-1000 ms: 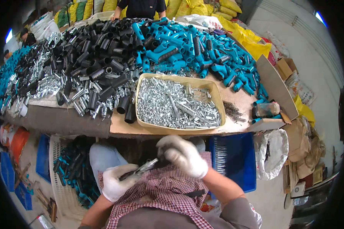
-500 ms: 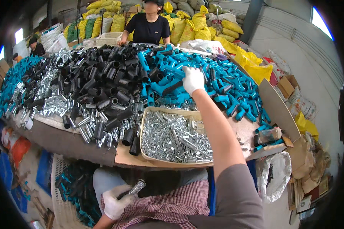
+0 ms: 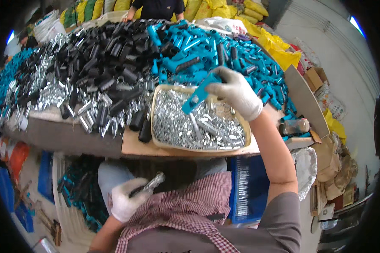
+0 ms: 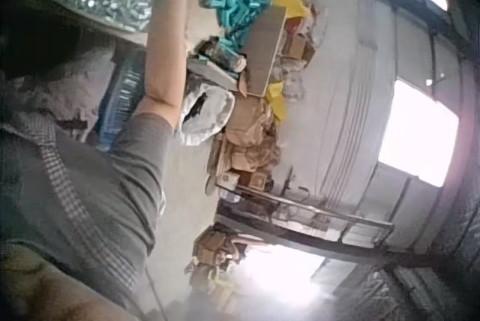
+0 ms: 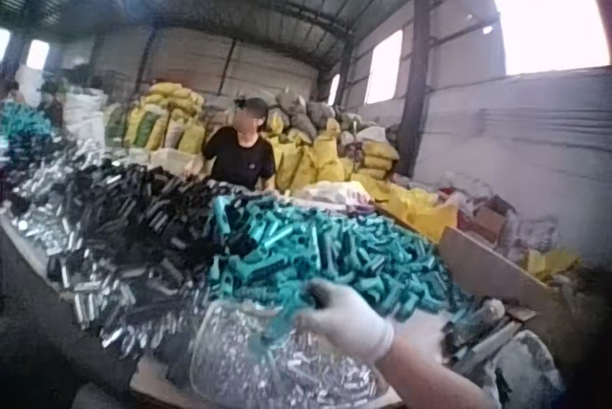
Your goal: Assembling mechanical tool parts by hand at a factory workstation.
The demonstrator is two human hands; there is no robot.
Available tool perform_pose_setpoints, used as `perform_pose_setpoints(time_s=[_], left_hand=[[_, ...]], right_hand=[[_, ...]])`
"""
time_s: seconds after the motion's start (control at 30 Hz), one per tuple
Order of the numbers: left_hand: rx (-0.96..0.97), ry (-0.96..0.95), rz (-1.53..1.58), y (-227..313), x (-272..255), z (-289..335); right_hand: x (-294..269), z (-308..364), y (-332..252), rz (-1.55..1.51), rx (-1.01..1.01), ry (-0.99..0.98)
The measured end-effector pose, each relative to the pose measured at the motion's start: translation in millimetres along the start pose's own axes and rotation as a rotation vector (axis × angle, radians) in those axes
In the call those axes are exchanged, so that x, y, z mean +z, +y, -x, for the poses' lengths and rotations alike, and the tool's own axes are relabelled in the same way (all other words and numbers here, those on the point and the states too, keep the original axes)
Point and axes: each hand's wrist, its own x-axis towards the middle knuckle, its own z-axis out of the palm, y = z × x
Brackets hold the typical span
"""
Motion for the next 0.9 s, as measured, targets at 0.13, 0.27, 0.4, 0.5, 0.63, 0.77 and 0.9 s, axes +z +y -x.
perform_pose_setpoints(time_s=[0.13,0.27,0.4,0.5,0.63,0.77,0.9], left_hand=[[-0.065,0.002,0.150,8,10,5],[0.118,0.021,0.029,21,7,16],[-0.017,0.008,0.054,22,-8,31],[0.126,0.075,-0.131,12,-12,34],[0.185,0.072,-0.131,7,-13,32],[0.313,-0.103,-0.227,6,-10,22],[0.333,-0.254,-0.256,18,-4,16]], right_hand=[[55,31,28,0.187,-0.087,-0.014],[84,43,47,0.318,-0.196,-0.036],[91,73,30,-0.051,-0.121,0.017],[73,112,23,-0.256,-0.114,0.013],[59,142,25,0.062,0.112,-0.533],[62,148,27,0.082,0.173,-0.608],[68,149,37,0.089,0.105,-0.690]])
